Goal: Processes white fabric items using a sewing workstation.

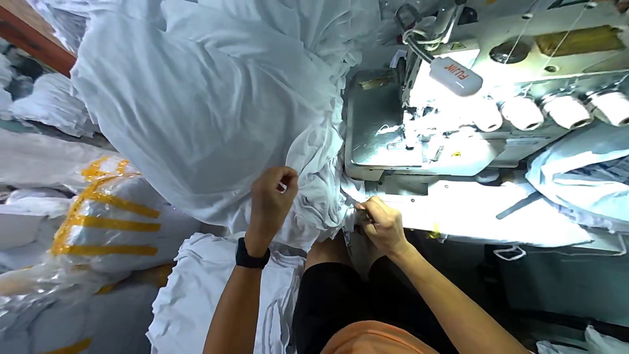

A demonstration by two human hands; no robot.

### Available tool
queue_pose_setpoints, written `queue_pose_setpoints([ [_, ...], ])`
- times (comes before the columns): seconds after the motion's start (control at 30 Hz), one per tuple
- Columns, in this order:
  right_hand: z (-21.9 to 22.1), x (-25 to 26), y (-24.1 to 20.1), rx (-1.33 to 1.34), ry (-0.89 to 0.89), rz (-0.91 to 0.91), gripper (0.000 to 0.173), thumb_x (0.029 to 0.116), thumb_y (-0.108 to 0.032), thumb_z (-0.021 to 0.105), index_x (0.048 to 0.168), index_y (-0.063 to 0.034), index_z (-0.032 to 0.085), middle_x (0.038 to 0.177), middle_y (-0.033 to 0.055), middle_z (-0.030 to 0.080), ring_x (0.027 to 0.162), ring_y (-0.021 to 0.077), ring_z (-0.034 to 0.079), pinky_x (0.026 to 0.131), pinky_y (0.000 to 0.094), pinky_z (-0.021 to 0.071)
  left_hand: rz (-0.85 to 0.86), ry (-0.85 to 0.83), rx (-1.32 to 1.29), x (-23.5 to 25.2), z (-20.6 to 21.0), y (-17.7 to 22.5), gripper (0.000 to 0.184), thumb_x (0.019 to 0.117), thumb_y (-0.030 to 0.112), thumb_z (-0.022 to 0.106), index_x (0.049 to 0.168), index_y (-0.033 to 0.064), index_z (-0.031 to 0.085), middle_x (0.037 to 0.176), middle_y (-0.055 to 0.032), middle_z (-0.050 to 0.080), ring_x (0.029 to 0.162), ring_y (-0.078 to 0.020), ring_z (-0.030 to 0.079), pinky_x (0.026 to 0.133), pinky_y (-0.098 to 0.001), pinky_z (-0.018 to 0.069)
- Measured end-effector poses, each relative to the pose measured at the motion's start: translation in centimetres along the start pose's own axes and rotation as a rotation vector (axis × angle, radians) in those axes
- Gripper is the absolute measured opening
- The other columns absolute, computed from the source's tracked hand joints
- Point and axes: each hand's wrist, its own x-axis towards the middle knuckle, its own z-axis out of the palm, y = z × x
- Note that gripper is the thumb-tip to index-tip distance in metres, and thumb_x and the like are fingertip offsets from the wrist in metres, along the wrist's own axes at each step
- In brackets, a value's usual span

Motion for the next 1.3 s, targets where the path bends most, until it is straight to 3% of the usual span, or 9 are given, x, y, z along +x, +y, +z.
queue_pose_setpoints([
  [0.2,2.9,1.4,-6.6,-0.033,-0.233,-0.061,0.022,0.0835,-0.016,0.074,0.095,0.0034,0.074,0.09,0.0198,0.07,0.056,0.0302,0.066,0.045,0.043,0.0509,-0.419,-0.539,0.146,0.5,1.3,-1.6,0.03,0.094,0.013,0.071,0.114,-0.0091,0.066,0.104,-0.0263,0.069,0.099,-0.0404,0.068,0.09,-0.0587,0.0528],
  [0.3,3.5,2.2,-7.7,0.055,-0.251,-0.087,0.005,0.0783,0.001,0.07,0.083,0.0016,0.072,0.089,0.02,0.071,0.055,0.0306,0.065,0.043,0.0431,0.0501,-0.486,-0.55,0.071,0.6,-0.1,-1.5,0.021,0.0963,0.012,0.069,0.106,-0.0072,0.069,0.093,-0.021,0.069,0.085,-0.0316,0.066,0.081,-0.0513,0.0535],
  [0.5,1.1,3.8,-10.5,0.58,-0.295,0.036,0.012,0.0909,-0.004,0.065,0.097,0.0051,0.07,0.086,0.0156,0.072,0.068,0.022,0.069,0.059,0.0363,0.0552,-0.479,-0.352,-0.174,1.8,-4.3,1.8,0.016,0.1005,0.01,0.063,0.106,-0.0046,0.06,0.083,-0.0108,0.062,0.068,-0.0142,0.06,0.067,-0.034,0.0535],
  [0.63,-2.2,6.5,-11.4,1.005,-0.356,0.347,0.019,0.0995,-0.009,0.059,0.099,0.0096,0.066,0.076,0.0047,0.061,0.068,-0.0012,0.054,0.065,0.0151,0.046,-0.039,-0.331,-0.396,4.2,-4.3,3.3,0.021,0.0982,0.005,0.051,0.109,0.0066,0.069,0.09,0.0092,0.069,0.075,0.0051,0.063,0.069,-0.0137,0.054],
  [0.77,-5.2,7.8,-8.8,0.933,-0.189,0.322,0.019,0.0955,-0.007,0.064,0.083,0.0078,0.065,0.066,-0.0016,0.056,0.06,-0.0066,0.047,0.058,0.0103,0.0395,0.534,-0.389,0.272,7.7,-2.7,2.4,0.028,0.0902,-0.013,0.052,0.105,-0.0024,0.074,0.097,-0.02,0.07,0.089,-0.0348,0.071,0.077,-0.0485,0.0592],
  [0.9,-8.0,7.9,-6.5,0.903,-0.136,0.559,0.017,0.0963,-0.01,0.063,0.08,-0.006,0.064,0.064,-0.0118,0.054,0.056,-0.0088,0.048,0.053,0.0107,0.0407,0.758,-0.403,0.536,11.7,-2.2,4.1,0.009,0.0896,-0.007,0.065,0.089,-0.0018,0.073,0.101,-0.0201,0.07,0.094,-0.0412,0.069,0.078,-0.0554,0.0559],
  [1.03,-8.8,6.6,-5.0,0.932,-0.054,0.696,0.015,0.0964,-0.009,0.063,0.082,-0.0102,0.066,0.062,-0.0132,0.057,0.05,-0.0076,0.048,0.047,0.012,0.0401,0.686,-0.506,0.044,15.0,-0.9,5.6,0.015,0.0901,0.011,0.062,0.091,0.0007,0.073,0.11,-0.0093,0.072,0.107,-0.0196,0.068,0.094,-0.0383,0.054],
  [1.13,-9.2,5.3,-3.4,0.897,0.057,0.686,0.013,0.0958,-0.008,0.062,0.084,-0.0108,0.067,0.062,-0.0136,0.058,0.048,-0.0077,0.047,0.046,0.0115,0.0399,0.33,-0.648,-0.312,15.2,0.3,7.5,0.005,0.0945,0.007,0.063,0.091,0.0074,0.066,0.072,0.005,0.061,0.061,0.0028,0.054,0.055,-0.0131,0.044],
  [1.3,-9.0,3.8,-1.1,0.821,0.179,0.802,0.015,0.092,-0.004,0.065,0.079,-0.0117,0.065,0.058,-0.0116,0.056,0.045,-0.0043,0.046,0.043,0.0136,0.0398,0.414,-0.488,-0.132,14.5,5.0,7.0,0.006,0.0885,-0.009,0.064,0.085,-0.005,0.065,0.082,-0.0177,0.064,0.068,-0.0271,0.06,0.062,-0.0433,0.0498],
])
